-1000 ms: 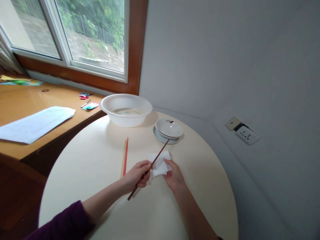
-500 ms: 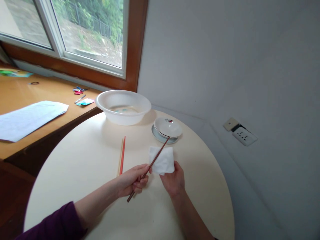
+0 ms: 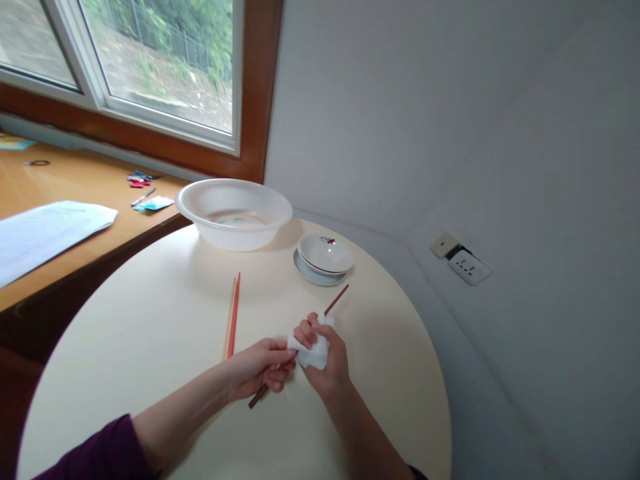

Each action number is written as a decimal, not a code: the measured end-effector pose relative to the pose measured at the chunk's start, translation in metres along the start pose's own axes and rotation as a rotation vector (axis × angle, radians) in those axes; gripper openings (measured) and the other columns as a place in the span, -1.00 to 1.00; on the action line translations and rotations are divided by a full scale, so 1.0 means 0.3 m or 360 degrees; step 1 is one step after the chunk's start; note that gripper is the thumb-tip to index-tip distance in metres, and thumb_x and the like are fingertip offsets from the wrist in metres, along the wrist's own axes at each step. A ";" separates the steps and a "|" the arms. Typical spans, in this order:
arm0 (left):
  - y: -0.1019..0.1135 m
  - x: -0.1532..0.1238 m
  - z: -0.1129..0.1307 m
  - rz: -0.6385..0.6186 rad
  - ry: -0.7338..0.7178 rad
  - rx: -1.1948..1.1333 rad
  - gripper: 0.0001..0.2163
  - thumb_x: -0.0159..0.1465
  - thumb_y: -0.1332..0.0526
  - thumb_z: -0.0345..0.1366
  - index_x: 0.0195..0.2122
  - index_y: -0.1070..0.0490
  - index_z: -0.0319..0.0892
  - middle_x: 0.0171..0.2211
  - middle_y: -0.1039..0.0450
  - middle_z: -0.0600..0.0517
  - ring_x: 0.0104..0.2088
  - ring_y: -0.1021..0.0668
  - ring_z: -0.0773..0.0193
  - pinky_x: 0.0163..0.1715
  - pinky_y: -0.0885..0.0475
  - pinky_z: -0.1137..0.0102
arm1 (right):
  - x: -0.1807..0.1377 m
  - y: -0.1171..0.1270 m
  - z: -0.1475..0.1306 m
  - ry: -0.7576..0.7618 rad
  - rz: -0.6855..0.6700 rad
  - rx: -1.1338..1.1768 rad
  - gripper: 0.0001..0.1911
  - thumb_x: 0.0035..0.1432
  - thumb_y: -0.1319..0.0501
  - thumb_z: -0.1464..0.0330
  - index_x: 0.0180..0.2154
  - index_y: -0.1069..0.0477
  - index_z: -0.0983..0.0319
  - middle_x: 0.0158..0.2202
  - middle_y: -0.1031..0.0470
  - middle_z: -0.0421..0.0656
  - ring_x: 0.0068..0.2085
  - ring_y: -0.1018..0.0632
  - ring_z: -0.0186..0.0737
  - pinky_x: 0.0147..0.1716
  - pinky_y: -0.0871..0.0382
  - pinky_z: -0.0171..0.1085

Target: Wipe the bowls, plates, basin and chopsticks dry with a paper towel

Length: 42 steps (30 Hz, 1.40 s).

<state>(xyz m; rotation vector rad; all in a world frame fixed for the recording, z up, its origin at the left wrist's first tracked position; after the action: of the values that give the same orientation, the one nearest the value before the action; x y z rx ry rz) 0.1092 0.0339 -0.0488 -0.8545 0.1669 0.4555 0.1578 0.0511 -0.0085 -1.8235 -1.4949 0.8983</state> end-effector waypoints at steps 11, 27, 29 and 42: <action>-0.004 0.005 -0.015 0.0290 -0.0190 0.0653 -0.57 -0.02 -0.18 0.14 -0.49 -0.21 -0.18 -0.77 0.02 0.29 -0.75 -0.03 0.53 -0.77 0.07 0.53 | 0.004 0.072 -0.148 0.0396 0.0213 -0.0095 -0.49 -0.20 -0.23 0.42 -0.65 0.22 0.23 -0.77 0.17 -0.43 -0.69 0.11 -0.52 -0.71 0.12 -0.45; -0.033 -0.003 -0.075 0.0167 0.0090 0.0367 -0.52 -0.08 -0.22 0.15 -0.54 -0.06 -0.14 -0.71 0.07 0.30 -0.74 0.08 0.57 -0.76 0.20 0.55 | 0.042 0.079 -0.068 0.0162 0.0137 -0.0058 -0.46 -0.18 -0.25 0.37 -0.70 0.21 0.22 -0.84 0.16 -0.46 -0.76 0.11 -0.55 -0.75 0.21 -0.43; -0.034 -0.012 -0.087 0.0194 0.0155 0.0340 -0.51 -0.12 -0.25 0.15 -0.54 -0.07 -0.15 -0.71 0.07 0.30 -0.74 0.08 0.57 -0.76 0.23 0.55 | 0.050 0.120 -0.122 0.0239 0.0227 -0.0080 -0.46 -0.17 -0.23 0.37 -0.71 0.23 0.21 -0.83 0.18 -0.46 -0.76 0.10 -0.55 -0.76 0.18 -0.43; -0.028 -0.015 -0.159 0.0210 0.0341 0.0266 -0.51 -0.18 -0.30 0.10 -0.53 -0.09 -0.15 -0.70 0.05 0.29 -0.73 0.05 0.57 -0.75 0.25 0.55 | 0.068 0.372 -0.355 0.0591 0.0666 -0.0133 -0.53 -0.19 -0.18 0.41 -0.68 0.21 0.20 -0.81 0.16 -0.45 -0.74 0.10 -0.54 -0.78 0.19 -0.44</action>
<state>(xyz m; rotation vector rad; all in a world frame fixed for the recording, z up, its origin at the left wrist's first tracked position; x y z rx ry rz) 0.1108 -0.0085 -0.0725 -0.7294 0.4548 0.4661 0.3104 0.0474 -0.0382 -2.2656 -0.9520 0.6352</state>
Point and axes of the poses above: each hand's wrist, its own x-axis towards the middle knuckle, its own y-axis out of the back of the hand, z = x × y, the point moved 10 cm from there along x, towards the middle knuckle
